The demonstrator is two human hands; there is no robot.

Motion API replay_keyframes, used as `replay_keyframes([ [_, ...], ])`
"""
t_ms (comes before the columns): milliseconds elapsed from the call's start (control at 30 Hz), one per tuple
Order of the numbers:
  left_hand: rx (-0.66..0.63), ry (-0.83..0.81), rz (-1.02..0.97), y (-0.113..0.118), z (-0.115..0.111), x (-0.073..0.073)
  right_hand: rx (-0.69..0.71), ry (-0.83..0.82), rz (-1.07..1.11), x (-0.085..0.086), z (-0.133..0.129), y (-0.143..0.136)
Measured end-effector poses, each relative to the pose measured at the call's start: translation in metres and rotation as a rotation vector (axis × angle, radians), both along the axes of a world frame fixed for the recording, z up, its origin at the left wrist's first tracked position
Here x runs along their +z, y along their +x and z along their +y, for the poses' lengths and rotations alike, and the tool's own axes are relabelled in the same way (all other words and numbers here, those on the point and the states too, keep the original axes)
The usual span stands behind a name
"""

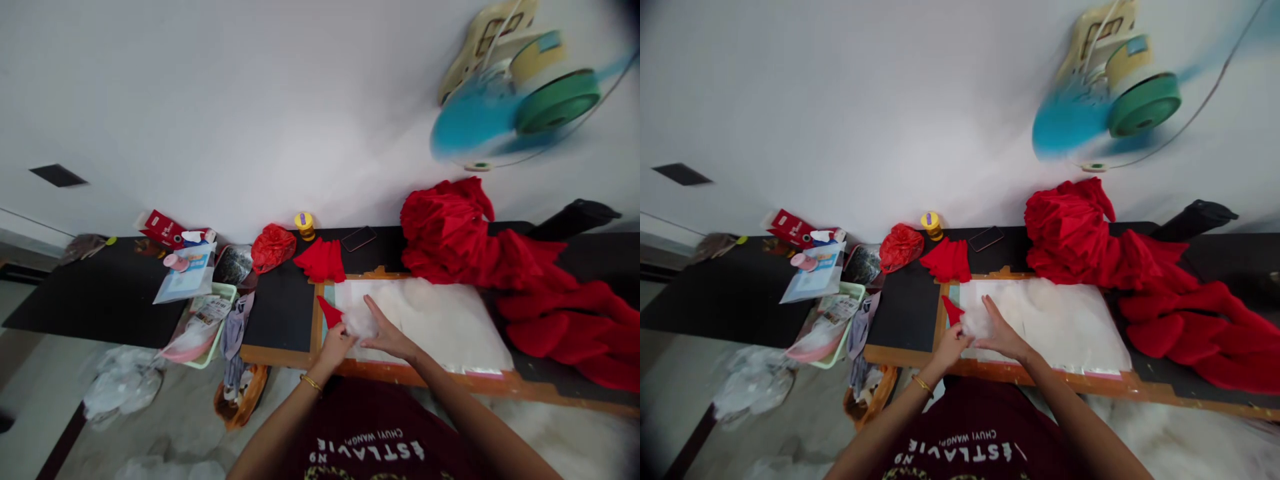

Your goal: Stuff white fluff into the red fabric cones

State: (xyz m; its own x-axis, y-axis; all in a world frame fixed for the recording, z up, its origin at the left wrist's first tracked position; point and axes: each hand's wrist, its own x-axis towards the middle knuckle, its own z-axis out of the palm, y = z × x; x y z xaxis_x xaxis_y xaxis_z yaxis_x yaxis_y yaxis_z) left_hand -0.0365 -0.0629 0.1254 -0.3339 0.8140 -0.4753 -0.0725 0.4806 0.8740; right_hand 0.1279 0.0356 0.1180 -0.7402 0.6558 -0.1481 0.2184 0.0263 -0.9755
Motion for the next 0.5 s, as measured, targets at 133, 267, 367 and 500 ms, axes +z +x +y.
replay_keyframes([
  [133,-0.074,-0.001,0.026,0.012,0.002,-0.008,0.176,0.152,-0.003,-0.011,-0.006,-0.005],
  [267,-0.095,-0.020,0.041,0.017,-0.007,-0.020,0.029,0.049,-0.059,-0.024,-0.021,0.003],
  [367,-0.022,-0.032,0.123,0.012,-0.016,-0.028,-0.165,-0.126,-0.177,-0.027,-0.023,0.021],
  [500,0.086,-0.041,0.344,-0.001,-0.020,-0.038,-0.349,-0.266,-0.211,-0.019,-0.017,0.037],
])
